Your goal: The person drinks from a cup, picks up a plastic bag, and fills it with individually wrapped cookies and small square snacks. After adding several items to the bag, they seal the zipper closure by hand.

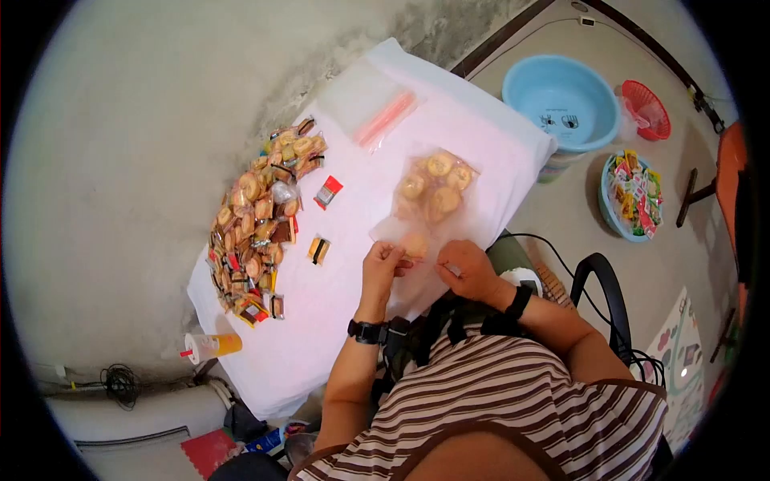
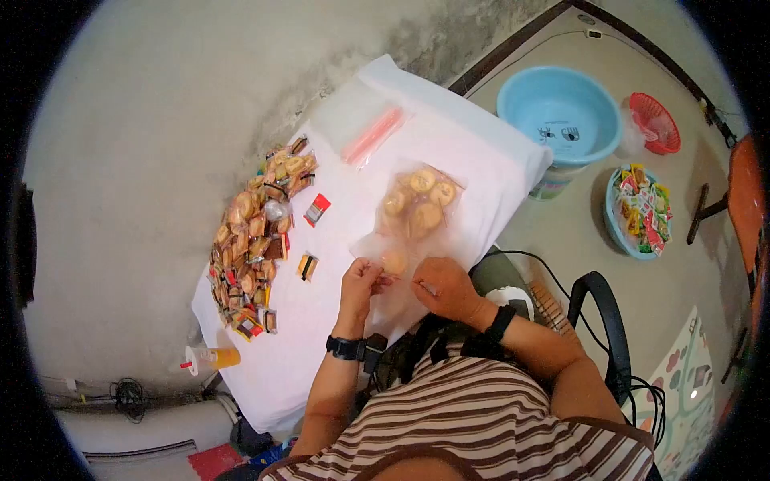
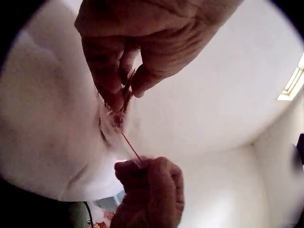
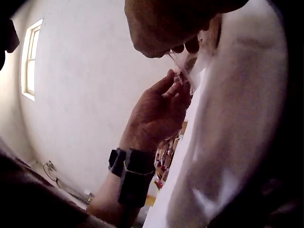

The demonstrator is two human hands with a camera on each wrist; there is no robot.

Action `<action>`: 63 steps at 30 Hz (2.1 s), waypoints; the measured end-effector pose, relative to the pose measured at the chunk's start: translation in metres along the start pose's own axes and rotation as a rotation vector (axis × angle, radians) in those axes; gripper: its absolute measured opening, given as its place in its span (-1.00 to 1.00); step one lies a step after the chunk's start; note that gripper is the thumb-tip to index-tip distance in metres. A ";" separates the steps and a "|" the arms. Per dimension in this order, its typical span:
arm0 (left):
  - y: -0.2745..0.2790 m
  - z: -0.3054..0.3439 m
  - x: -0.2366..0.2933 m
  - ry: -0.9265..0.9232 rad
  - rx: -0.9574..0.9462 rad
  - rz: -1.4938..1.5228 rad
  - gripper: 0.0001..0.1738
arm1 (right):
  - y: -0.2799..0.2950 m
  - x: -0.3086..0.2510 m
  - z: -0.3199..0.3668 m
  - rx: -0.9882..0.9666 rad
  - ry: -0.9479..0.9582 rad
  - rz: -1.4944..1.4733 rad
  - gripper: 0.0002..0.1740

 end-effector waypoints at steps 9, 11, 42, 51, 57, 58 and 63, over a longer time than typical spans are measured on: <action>-0.062 -0.056 0.015 -0.100 0.034 0.413 -0.83 | 0.000 0.008 0.007 0.052 0.061 0.007 -0.89; -0.066 -0.067 0.006 -0.078 0.023 0.391 -0.85 | 0.002 0.009 0.008 0.043 0.053 0.008 -0.88; -0.002 -0.013 0.092 -0.595 0.211 -0.827 -0.84 | 0.072 0.000 -0.030 0.063 -0.268 0.186 -0.89; -0.010 -0.025 0.222 -0.648 0.200 -0.626 -0.80 | 0.180 -0.044 -0.154 -0.042 -0.117 0.294 -0.82; -0.006 -0.033 0.224 -0.597 0.203 -0.731 -0.80 | 0.176 -0.012 -0.169 -0.181 -0.095 0.243 -0.88; -0.002 -0.039 0.217 -0.539 0.192 -0.719 -0.80 | 0.169 -0.008 -0.168 -0.197 -0.058 0.258 -0.91; 0.007 -0.043 0.201 -0.520 0.185 -0.618 -0.82 | 0.155 -0.011 -0.155 -0.321 0.172 0.431 -0.86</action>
Point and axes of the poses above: each hand's wrist, its own z-axis away from the middle knuckle, its own y-axis out of the back of the hand, x = y × z, the point moved 4 cm from there along -z, towards the middle knuckle, and after that the axes turned 13 degrees about -x, right-handed, at the moved point
